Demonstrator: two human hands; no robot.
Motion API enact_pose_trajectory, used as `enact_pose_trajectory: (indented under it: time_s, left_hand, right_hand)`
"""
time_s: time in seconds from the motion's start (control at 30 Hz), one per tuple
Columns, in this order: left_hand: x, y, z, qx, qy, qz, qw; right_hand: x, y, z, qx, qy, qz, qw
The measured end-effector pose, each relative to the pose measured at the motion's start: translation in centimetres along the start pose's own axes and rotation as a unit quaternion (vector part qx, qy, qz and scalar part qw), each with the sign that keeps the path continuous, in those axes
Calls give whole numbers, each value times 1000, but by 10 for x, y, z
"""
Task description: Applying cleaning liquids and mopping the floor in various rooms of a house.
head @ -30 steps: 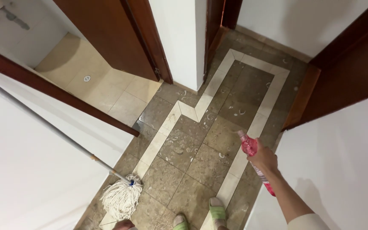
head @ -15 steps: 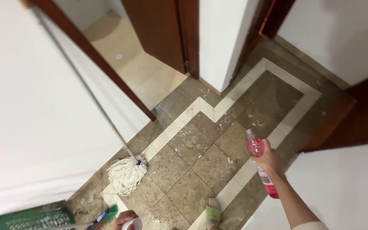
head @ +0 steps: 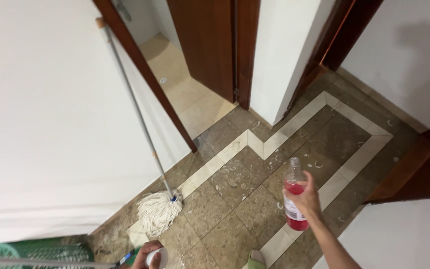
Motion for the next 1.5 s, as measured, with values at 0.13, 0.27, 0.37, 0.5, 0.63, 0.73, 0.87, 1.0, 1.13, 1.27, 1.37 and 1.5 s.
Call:
enact_pose_trajectory:
  time_s: [0.13, 0.27, 0.37, 0.5, 0.63, 0.73, 0.87, 1.0, 1.13, 1.27, 1.37, 1.5]
  left_hand:
    - [29, 10, -56, -72, -75, 195, 975]
    - [108, -19, -128, -42, 13, 164, 986]
    - [160, 4, -170, -57, 55, 217, 973]
    - [231, 38, -242, -66, 103, 242, 963]
    - [295, 58, -317, -57, 161, 278, 945]
    - [332, 96, -364, -64, 230, 273, 932]
    - [384, 87, -417, -12, 302, 296, 906]
    - [441, 28, -474, 38, 409, 248, 878]
    - [477, 10, -528, 37, 431, 225, 873]
    - [488, 16, -564, 24, 443, 254, 859]
    - [499, 36, -574, 29, 416, 263, 870]
    - [529, 46, -563, 46, 335, 318, 886]
  right_hand:
    - [2, 21, 7, 56, -17, 38, 998]
    - [15, 42, 23, 59, -52, 65, 995]
    - [25, 53, 38, 79, -69, 44, 994]
    - [46, 41, 47, 112, -75, -17, 991]
    - [80, 12, 53, 113, -119, -25, 986]
    - [97, -7, 61, 62, -106, -124, 985]
    - [113, -19, 68, 84, -137, -165, 973]
    - [124, -25, 78, 78, -196, -176, 962]
    - [141, -15, 84, 108, -162, -251, 948]
    - [181, -15, 80, 104, -114, -268, 951]
    - [225, -14, 69, 67, -67, -207, 974]
    - [285, 8, 46, 43, 15, -94, 995]
Point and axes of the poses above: each hand's wrist, its own x-axis towards the middle knuckle, its own z-axis out of the back of the hand, y = z × x, the point moved 7 cm from there along x, towards the middle knuckle, and after that the axes turned 5 degrees about z, right-handed, at the moved point
